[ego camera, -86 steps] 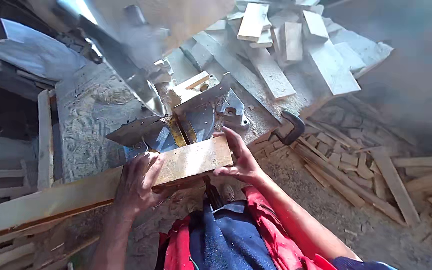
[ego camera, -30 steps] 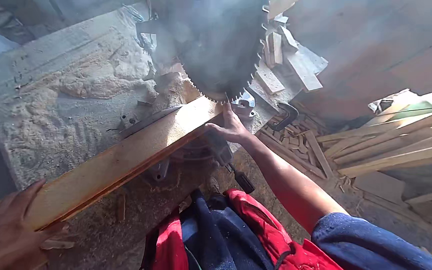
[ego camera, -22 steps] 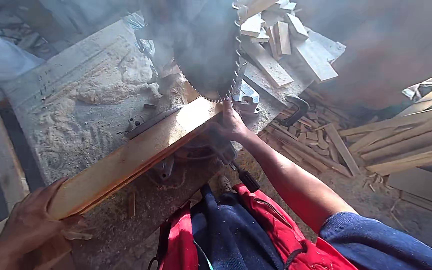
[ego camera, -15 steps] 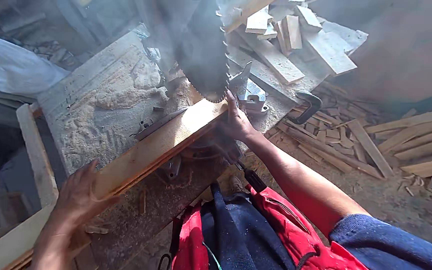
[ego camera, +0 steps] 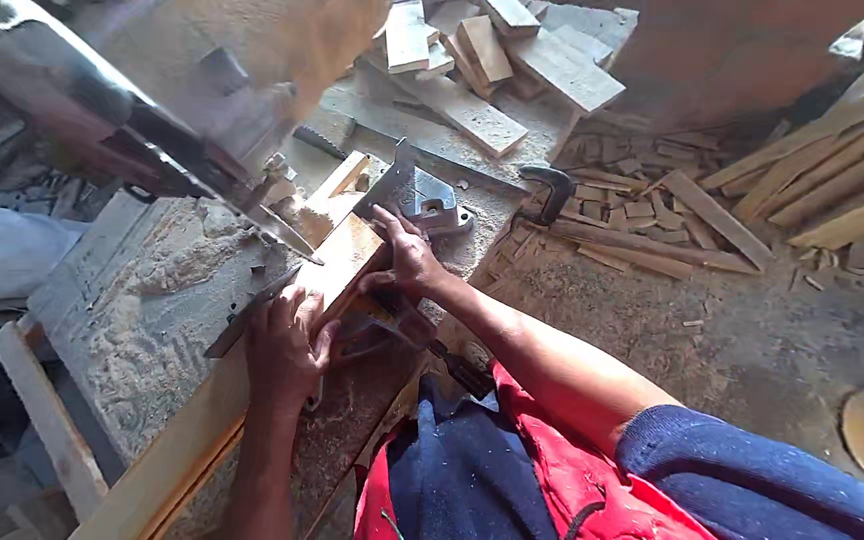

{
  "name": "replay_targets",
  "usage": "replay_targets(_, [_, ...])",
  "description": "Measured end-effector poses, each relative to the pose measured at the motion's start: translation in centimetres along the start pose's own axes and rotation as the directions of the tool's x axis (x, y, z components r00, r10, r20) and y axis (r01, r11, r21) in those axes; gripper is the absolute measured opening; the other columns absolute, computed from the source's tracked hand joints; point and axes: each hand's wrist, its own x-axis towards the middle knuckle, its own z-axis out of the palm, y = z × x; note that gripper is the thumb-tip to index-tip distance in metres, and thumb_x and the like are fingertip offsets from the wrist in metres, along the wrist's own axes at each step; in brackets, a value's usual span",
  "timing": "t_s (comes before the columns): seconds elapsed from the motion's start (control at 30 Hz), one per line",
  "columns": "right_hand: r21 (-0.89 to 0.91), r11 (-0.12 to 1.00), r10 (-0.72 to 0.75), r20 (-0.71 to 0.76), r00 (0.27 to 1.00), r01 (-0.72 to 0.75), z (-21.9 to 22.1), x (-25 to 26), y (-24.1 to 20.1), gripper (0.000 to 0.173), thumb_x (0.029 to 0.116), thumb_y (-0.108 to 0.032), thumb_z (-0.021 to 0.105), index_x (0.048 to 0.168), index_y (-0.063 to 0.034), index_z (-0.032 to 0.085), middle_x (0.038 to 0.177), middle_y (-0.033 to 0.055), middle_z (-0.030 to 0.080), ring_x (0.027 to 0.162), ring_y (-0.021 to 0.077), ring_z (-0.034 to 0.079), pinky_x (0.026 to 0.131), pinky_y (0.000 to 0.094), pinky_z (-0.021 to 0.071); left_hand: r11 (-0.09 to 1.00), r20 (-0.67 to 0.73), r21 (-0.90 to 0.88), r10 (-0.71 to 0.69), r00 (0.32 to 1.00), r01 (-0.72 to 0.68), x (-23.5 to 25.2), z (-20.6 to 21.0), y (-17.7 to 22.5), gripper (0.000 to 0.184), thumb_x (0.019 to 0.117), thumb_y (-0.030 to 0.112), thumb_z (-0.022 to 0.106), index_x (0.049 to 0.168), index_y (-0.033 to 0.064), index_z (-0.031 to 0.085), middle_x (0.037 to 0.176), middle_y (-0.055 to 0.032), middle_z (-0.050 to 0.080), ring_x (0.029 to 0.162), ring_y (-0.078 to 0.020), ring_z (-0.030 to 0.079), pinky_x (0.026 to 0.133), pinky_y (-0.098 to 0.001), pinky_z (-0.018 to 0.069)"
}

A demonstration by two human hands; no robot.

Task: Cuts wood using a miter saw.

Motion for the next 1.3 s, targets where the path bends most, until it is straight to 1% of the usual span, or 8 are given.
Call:
replay_targets(0.17, [0.052,0.998,-0.034,-0.018,0.999,0.035,0.1,-0.1,0.7,0.12,0.0655,-0.059,0.09,0.153,0.0061,0.039,0.146,0.0166,0.059,0.142,0.0284,0.051,0.128,0.0498,0.0229,0.998,-0.033,0.057,0.0,0.999,0.002,1.5,1.1,0.9,0.068,0.0906,0.057,0.064,0.123,-0.0023,0.061,0.138,-0.0258,0.055,0.129,-0.0459,0.053,0.101,-0.064,0.0443])
replay_targets(0.33, [0.071,0.995,-0.062,-0.062,0.996,0.066,0.3,-0.3,0.8,0.12,0.0657,-0.059,0.09,0.152,0.007,0.037,0.134,0.0101,0.069,0.136,0.0232,0.058,0.128,0.0493,0.024,0.993,-0.036,0.109,0.039,0.999,-0.034,1.7,1.1,1.3,0.067,0.0974,0.058,0.052,0.147,0.0136,0.055,0.152,-0.0196,0.05,0.135,-0.0429,0.051,0.107,-0.0619,0.0417])
replay_targets(0.6, [-0.013,0.992,-0.129,-0.029,0.991,0.129,0.2,-0.5,1.3,0.092,0.0795,-0.059,0.08,0.144,0.0021,0.054,0.136,0.0098,0.068,0.127,0.0186,0.063,0.127,0.0505,0.0241,0.996,-0.043,0.084,-0.023,0.999,0.027,2.6,0.8,2.2,0.069,0.0909,0.06,0.061,0.137,0.0088,0.064,0.146,-0.0184,0.055,0.124,-0.0426,0.059,0.099,-0.0627,0.0463])
replay_targets(0.8, [-0.107,0.981,-0.146,0.14,0.979,0.162,-0.5,-0.3,-0.9,0.085,0.0835,-0.055,0.077,0.144,0.0001,0.054,0.135,0.0104,0.068,0.136,0.0215,0.058,0.127,0.0553,0.0229,0.984,-0.065,0.175,-0.006,0.998,0.017,0.8,1.3,0.8,0.065,0.0952,0.063,0.054,0.134,0.012,0.067,0.141,-0.0188,0.06,0.119,-0.0423,0.061,0.096,-0.0633,0.0457])
replay_targets(0.9, [-0.125,0.979,-0.127,0.244,0.961,0.161,0.1,-0.9,-2.4,0.087,0.0841,-0.058,0.075,0.146,-0.0016,0.052,0.138,0.0089,0.066,0.139,0.0203,0.055,0.128,0.0552,0.0209,0.978,-0.044,0.206,-0.001,0.999,0.01,-1.2,0.9,-0.7,0.066,0.0952,0.064,0.053,0.136,0.0135,0.065,0.141,-0.0166,0.06,0.126,-0.0417,0.056,0.104,-0.0636,0.04])
replay_targets(1.07, [-0.149,0.967,-0.133,0.399,0.907,0.207,1.1,-1.1,-3.4,0.081,0.0888,-0.051,0.074,0.152,-0.0059,0.048,0.145,0.0052,0.063,0.142,0.0164,0.051,0.128,0.0542,0.0177,0.971,-0.038,0.224,0.091,0.995,-0.081,-3.7,0.2,-3.3,0.078,0.0919,0.066,0.058,0.15,0.0148,0.05,0.151,-0.0132,0.051,0.139,-0.0349,0.047,0.114,-0.0616,0.031])
replay_targets(1.17, [-0.14,0.969,-0.137,0.381,0.915,0.204,1.3,-1.0,-3.4,0.072,0.0913,-0.039,0.074,0.15,-0.0061,0.05,0.138,0.0047,0.067,0.137,0.0162,0.056,0.128,0.0538,0.0195,0.971,-0.012,0.223,0.088,0.996,-0.083,-4.0,0.4,-3.8,0.086,0.0849,0.064,0.067,0.153,0.0147,0.047,0.154,-0.012,0.047,0.14,-0.0348,0.046,0.115,-0.0609,0.0287])
replay_targets(1.3, [-0.112,0.976,-0.149,0.291,0.945,0.188,2.0,-1.1,-3.2,0.067,0.0914,-0.035,0.074,0.147,-0.0043,0.052,0.131,0.0057,0.071,0.129,0.0177,0.063,0.126,0.0544,0.0245,0.978,-0.002,0.198,0.065,0.998,-0.063,-3.5,0.5,-3.6,0.085,0.0802,0.046,0.078,0.154,0.0172,0.046,0.149,-0.0145,0.049,0.134,-0.0391,0.049,0.107,-0.0616,0.0358])
